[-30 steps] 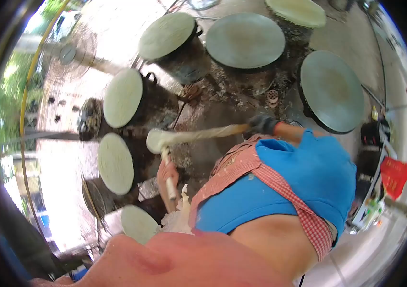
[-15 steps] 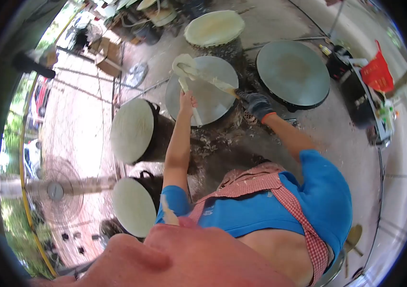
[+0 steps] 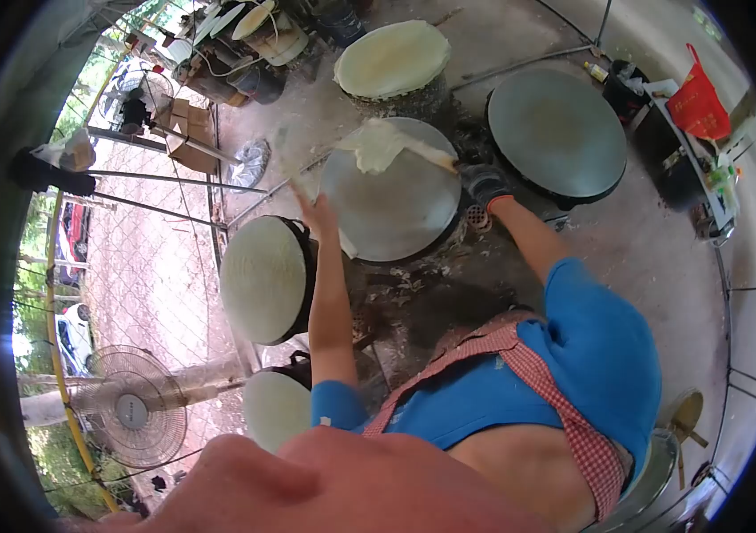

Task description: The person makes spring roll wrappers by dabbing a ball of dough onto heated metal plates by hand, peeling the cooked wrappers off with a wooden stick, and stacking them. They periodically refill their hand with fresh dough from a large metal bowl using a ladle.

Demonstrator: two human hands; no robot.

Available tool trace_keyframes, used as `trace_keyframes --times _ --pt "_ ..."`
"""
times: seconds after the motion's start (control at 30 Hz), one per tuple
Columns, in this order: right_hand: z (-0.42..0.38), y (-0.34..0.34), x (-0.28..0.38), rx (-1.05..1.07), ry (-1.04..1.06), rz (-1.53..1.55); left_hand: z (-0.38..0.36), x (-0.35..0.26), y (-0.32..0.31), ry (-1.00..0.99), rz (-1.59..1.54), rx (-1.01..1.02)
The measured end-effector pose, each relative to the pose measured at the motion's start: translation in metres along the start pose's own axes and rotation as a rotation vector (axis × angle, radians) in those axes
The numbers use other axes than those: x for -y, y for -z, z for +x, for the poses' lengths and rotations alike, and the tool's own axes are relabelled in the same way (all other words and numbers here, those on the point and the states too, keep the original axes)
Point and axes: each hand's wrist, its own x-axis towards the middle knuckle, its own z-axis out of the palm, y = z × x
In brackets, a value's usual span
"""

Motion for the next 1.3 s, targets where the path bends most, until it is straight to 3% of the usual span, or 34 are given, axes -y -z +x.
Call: trace_keyframes --times 0.03,0.1,0.17,0.2,0.23,0.27,0.3,0.33,0.37,0.4,0.43,0.57,0.63,0.67,0.73,0.77,0.83,0.87,0.9,0.97,1.0,1.07,1.1,1.2,1.23,1.3 --pt "0.003 -0.013 0.007 0.001 -0.008 0.012 0.000 0.001 0.015 -0.007 0.006 0.011" --pt "0.004 -0.051 0.030 -0.118 -0.028 0.644 -0.028 -0.005 0.051 0.372 -0.412 0.198" --pt "0.017 -0.071 0.069 -0.206 -0.011 0.167 -0.075 0.012 0.071 0.647 -0.510 0.345" --pt "0.043 -0.076 0.043 -0.100 0.177 0.077 -0.100 0.014 0.086 0.778 -0.467 0.441" --pt "0.064 -0.085 0.025 0.005 0.367 0.008 -0.123 0.014 0.106 0.816 -0.350 0.500" --pt "0.044 -0.052 0.020 -0.021 0.323 0.155 -0.141 0.006 0.121 0.834 -0.237 0.552" --pt "0.024 -0.014 0.018 -0.056 0.279 0.307 -0.170 0.028 0.127 0.524 -0.167 0.480" --pt "0.017 -0.036 0.011 -0.063 0.270 0.324 -0.194 0.052 0.135 0.215 -0.098 0.405" --pt "0.020 -0.065 -0.005 -0.106 0.291 0.285 -0.200 0.049 0.137 0.209 -0.106 0.406" --pt "0.012 -0.072 -0.006 -0.144 0.302 0.248 -0.208 0.043 0.141 0.499 -0.273 0.434" --pt "0.004 -0.083 -0.005 -0.143 0.286 0.255 -0.209 0.041 0.146 0.580 -0.288 0.448" --pt "-0.037 -0.029 0.085 0.205 0.343 0.087 -0.194 0.007 0.163 0.923 -0.306 0.564" --pt "-0.009 -0.082 0.016 0.392 0.457 1.440 -0.207 0.027 0.170 0.464 -0.185 0.458" --pt "-0.017 -0.033 0.031 0.268 -0.010 1.478 -0.205 0.026 0.171 0.571 -0.173 0.484" --pt "-0.008 -0.030 0.026 0.125 -0.476 1.466 -0.204 0.021 0.160 0.749 -0.260 0.473" --pt "-0.001 -0.079 0.024 0.154 -0.183 1.082 -0.204 0.021 0.162 0.745 -0.252 0.481" --pt "0.010 -0.096 0.009 0.175 0.110 0.663 -0.205 0.012 0.152 0.680 -0.303 0.420" --pt "-0.013 -0.066 0.029 0.217 0.085 0.675 -0.217 0.031 0.146 0.711 -0.540 0.358" --pt "-0.006 -0.060 0.013 0.297 0.028 0.818 -0.219 0.014 0.148 0.712 -0.541 0.342" --pt "0.024 -0.062 -0.038 0.485 -0.148 1.235 -0.209 -0.033 0.170 0.924 -0.412 0.353" --pt "0.040 -0.048 -0.031 0.489 -0.121 1.244 -0.210 -0.033 0.171 0.904 -0.407 0.336" --pt "0.054 -0.020 -0.034 0.247 -0.479 1.144 -0.227 -0.037 0.177 1.118 -0.526 0.322" --pt "0.044 -0.024 -0.019 0.260 -0.484 1.144 -0.233 -0.037 0.178 1.126 -0.517 0.315" --pt "0.025 -0.033 0.009 0.561 -0.431 0.985 -0.244 -0.041 0.171 1.272 -0.600 0.286" --pt "0.031 -0.041 -0.016 0.422 0.150 0.884 -0.249 -0.050 0.171 1.252 -0.618 0.282" --pt "0.079 -0.081 -0.085 0.421 0.512 0.817 -0.257 -0.058 0.178 1.227 -0.625 0.258"
